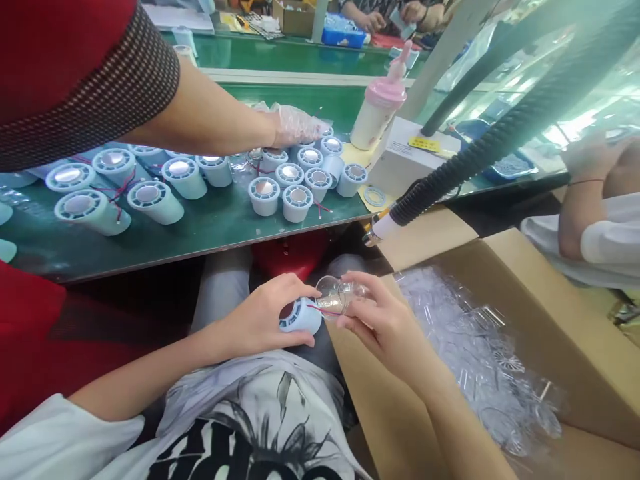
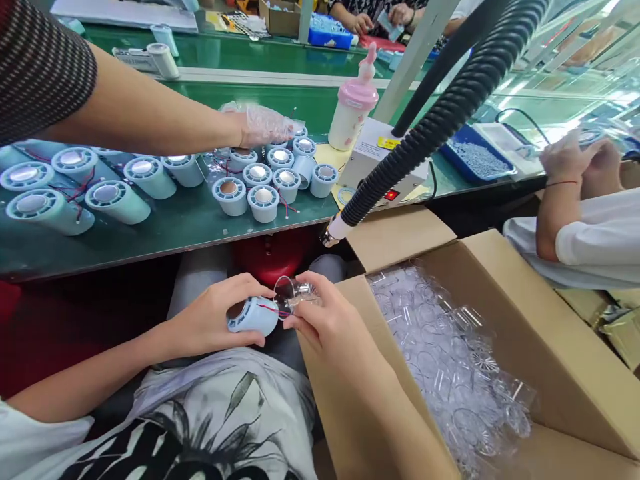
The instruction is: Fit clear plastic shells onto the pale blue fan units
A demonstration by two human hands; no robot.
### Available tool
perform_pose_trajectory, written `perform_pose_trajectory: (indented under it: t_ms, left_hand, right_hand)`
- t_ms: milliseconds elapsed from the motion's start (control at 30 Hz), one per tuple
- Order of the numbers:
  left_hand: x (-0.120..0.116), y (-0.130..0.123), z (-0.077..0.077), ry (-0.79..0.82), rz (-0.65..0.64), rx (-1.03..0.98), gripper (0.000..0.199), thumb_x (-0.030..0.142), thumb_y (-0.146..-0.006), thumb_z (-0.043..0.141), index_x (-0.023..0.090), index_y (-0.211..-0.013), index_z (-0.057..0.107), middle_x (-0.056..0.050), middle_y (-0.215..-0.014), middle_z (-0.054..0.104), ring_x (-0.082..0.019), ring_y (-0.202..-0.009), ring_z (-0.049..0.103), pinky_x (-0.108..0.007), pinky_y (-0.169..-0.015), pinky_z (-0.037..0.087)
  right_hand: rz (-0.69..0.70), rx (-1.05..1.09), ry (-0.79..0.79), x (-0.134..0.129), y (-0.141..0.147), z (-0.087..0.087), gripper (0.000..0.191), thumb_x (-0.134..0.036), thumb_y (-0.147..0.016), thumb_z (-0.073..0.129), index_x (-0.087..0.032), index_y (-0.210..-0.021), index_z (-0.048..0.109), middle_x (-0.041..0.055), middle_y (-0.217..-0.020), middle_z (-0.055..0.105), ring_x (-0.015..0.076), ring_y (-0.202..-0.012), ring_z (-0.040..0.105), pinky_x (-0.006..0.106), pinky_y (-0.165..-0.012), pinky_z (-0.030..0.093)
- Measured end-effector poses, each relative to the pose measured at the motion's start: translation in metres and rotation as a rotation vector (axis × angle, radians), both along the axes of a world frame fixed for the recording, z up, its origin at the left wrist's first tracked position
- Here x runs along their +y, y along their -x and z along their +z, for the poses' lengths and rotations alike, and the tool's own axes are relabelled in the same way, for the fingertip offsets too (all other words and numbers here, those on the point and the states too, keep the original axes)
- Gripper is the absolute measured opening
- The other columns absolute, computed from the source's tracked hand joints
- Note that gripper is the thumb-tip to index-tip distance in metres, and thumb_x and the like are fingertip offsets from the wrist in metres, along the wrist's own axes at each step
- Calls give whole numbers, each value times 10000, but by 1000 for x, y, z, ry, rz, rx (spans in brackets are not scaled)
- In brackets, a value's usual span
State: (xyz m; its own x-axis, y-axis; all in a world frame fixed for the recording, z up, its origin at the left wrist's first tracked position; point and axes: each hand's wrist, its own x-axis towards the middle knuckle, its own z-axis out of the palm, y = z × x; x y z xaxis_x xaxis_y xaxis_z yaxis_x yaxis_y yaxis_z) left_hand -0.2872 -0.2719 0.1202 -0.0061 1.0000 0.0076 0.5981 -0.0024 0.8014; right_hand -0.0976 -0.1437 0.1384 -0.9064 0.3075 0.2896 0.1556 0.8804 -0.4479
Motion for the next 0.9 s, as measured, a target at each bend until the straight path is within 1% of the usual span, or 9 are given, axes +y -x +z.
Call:
perform_pose_trajectory:
  t_ms: [100, 167, 300, 433, 567, 667, 733, 833, 900]
  left_hand:
    - [6, -7, 1, -79, -85, 0, 504, 379, -722, 748, 211, -1166, 581, -47, -983, 571, -179, -873, 573, -296, -788, 481]
    - [15, -12, -2, -140, -121, -5, 524, 400, -725, 745, 208, -1183, 578, -52, -972, 554, -182, -877, 572, -310, -803, 491]
    - [45, -21, -22, -268, -149, -84, 622, 457, -655, 785, 207, -1192, 594, -59, -956, 532, -195, -881, 565, -341, -802, 515]
    - [77, -30, -50, -295, -233, -138, 631, 458, -603, 816, 240, -1166, 631, -88, -1079, 477, -238, -995, 547, -425, -884, 513]
    - [98, -41, -64, -246, -306, -180, 594, 431, -618, 814, 223, -1141, 623, -138, -1276, 422, -239, -1004, 596, -461, -938, 502]
    - [108, -48, -64, -290, -282, -222, 583, 425, -628, 809, 209, -1134, 614, -152, -1284, 456, -252, -1027, 616, -464, -962, 492]
    - [113, -51, -59, -257, -271, -245, 638, 425, -592, 830, 208, -1149, 608, -164, -1317, 469, -294, -1136, 575, -482, -1013, 452]
    - [116, -54, -50, -62, -307, -335, 703, 380, -634, 813, 224, -1264, 545, -155, -1368, 492, -303, -1256, 496, -455, -1026, 450]
    - [114, -54, -43, 79, -322, -474, 709, 327, -681, 788, 217, -1319, 501, -144, -1350, 529, -276, -1221, 535, -403, -992, 486]
  right_hand:
    - [-6, -19, -128, 0, -11, 2, 274, -225, -936, 485, -189, -699, 618, 136, -1128, 601, 270, -1043, 608, 374, -766, 569]
    - [3, -24, -107, 1, -20, 3, 232, -224, -931, 499, -189, -751, 642, 138, -1096, 620, 279, -1053, 608, 391, -785, 569]
    - [-126, 8, 180, 4, -38, 2, 184, -219, -905, 550, -186, -775, 676, 105, -1084, 634, 183, -790, 667, 312, -677, 566]
    - [-378, 46, 374, 12, -52, -7, 182, -222, -845, 601, -209, -696, 706, 65, -978, 693, 204, -838, 680, 314, -696, 559]
    - [-572, 85, 571, 22, -61, -15, 181, -255, -781, 653, -209, -614, 707, 60, -889, 723, 187, -742, 683, 276, -581, 539]
    - [-645, 154, 699, 29, -66, -15, 216, -276, -761, 674, -202, -559, 676, 63, -880, 729, 191, -767, 678, 271, -586, 536]
    - [-665, 179, 762, 33, -68, -14, 211, -281, -755, 682, -202, -560, 673, 63, -884, 734, 205, -815, 678, 293, -643, 545]
    - [-670, 227, 898, 41, -72, -17, 232, -297, -759, 687, -201, -549, 666, 52, -871, 742, 212, -824, 685, 341, -746, 551]
    - [-621, 278, 1026, 46, -74, -20, 275, -340, -785, 673, -196, -551, 663, 59, -898, 746, 220, -837, 696, 365, -774, 559]
